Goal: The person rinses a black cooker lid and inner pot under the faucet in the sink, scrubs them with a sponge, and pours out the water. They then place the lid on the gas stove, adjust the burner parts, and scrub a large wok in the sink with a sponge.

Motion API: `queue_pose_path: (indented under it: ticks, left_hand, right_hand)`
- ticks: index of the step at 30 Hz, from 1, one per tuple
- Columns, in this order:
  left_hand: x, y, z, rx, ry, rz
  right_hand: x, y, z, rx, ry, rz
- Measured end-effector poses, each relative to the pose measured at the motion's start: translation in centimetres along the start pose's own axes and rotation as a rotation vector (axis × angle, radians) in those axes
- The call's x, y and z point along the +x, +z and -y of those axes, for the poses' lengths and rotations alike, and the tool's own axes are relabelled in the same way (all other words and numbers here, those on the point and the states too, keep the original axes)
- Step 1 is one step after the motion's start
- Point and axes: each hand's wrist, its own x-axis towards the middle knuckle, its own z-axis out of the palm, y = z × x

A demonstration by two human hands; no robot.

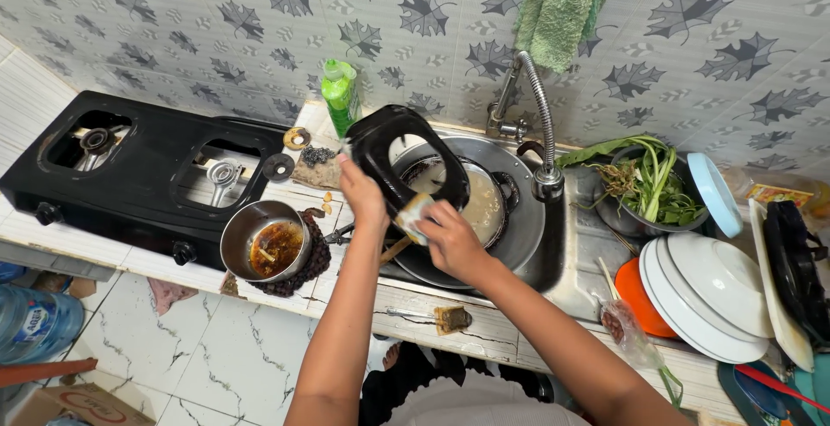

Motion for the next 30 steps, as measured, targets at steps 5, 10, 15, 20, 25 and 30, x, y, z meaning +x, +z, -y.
queue_pose_path:
  ticks: [5,10,15,20,25,30]
  left_hand:
    - [0.3,-0.9,-1.0,-0.031,0.003,-0.074]
    - [0.5,-0.9,-1.4,0.029,0.014,-0.043]
    - [1.1,-1.0,-1.1,0.051,0.056,-0.08]
    - [1.8,-2.2,-1.3,0.088,0.045,-0.12]
    - [2.4,-3.1,-1.1,0.099,0.075,-0.061]
    - [4.0,-3.5,-1.1,0.238,0.193,-0.096]
  right_hand:
    - [-2.6,-0.1,-4.6,0.053,0.146,-0.101]
    - [-0.5,-0.1,-5.2,-0.008,0.466,-0.311]
    - [-0.7,1.9,-0.1,0.053,0.447,-0.227]
    - [0.8,2.9,-3.6,0.087,0.493,-0.324]
    - [2.9,3.8,-7.4,-0.165,0.681,-0.311]
    - [0.6,8.9,-1.0,0.085,0.715,-0.269]
